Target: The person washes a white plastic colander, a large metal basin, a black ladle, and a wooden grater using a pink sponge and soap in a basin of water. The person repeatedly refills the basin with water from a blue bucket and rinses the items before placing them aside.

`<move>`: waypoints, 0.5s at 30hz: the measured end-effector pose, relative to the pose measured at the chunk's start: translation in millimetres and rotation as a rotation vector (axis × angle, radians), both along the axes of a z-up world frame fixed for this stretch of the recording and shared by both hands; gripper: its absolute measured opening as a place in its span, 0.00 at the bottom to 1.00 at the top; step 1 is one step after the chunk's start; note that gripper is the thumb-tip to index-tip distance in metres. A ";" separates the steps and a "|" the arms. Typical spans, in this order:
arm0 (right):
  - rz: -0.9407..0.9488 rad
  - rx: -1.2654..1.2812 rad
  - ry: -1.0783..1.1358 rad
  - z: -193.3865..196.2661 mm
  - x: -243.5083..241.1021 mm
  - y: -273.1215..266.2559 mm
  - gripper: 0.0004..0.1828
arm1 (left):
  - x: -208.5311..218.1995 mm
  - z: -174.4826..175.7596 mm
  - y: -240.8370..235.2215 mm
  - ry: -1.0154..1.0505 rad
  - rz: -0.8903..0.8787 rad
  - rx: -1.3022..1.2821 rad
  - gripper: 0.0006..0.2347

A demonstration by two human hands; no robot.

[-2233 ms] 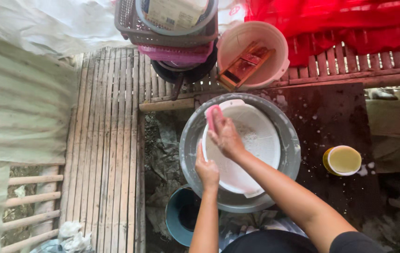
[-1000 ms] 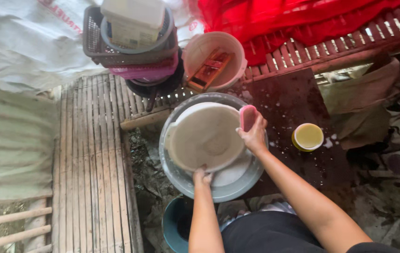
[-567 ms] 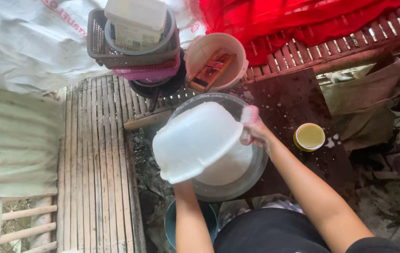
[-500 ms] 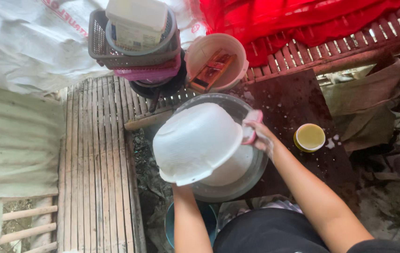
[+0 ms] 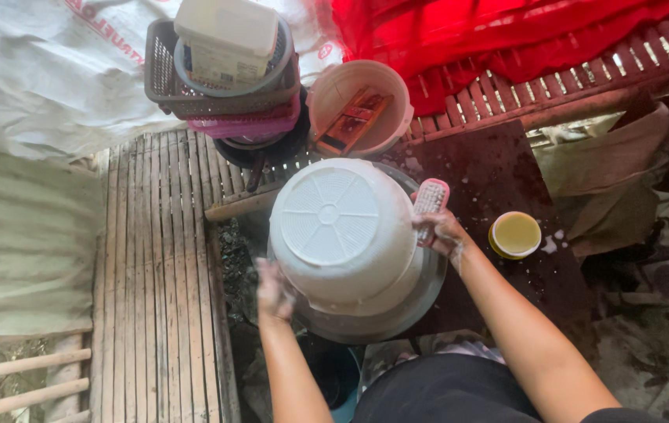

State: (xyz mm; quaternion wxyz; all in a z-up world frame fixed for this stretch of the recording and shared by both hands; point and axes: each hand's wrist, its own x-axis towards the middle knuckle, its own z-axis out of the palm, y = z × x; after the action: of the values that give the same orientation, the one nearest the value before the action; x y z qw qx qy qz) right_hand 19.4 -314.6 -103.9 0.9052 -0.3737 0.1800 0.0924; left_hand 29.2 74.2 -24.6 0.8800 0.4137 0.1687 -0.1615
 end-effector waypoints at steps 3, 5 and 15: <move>0.012 -0.107 -0.006 8.5 6.2 9.2 0.35 | -5.6 -42.4 -11.5 0.076 0.125 0.239 0.29; 0.032 -0.131 -0.050 13.2 7.6 15.0 0.34 | -4.3 -53.8 -15.6 -0.036 0.308 0.252 0.29; -0.038 -0.331 0.113 23.9 -2.0 24.2 0.40 | 8.9 -94.0 -23.9 -0.117 0.350 0.163 0.24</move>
State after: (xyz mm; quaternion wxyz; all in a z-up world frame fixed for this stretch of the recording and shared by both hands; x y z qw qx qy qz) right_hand 17.4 -290.5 -80.0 0.8214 -0.5083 0.2505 0.0652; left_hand 38.1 50.3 -118.6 0.8666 0.4565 0.1990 0.0327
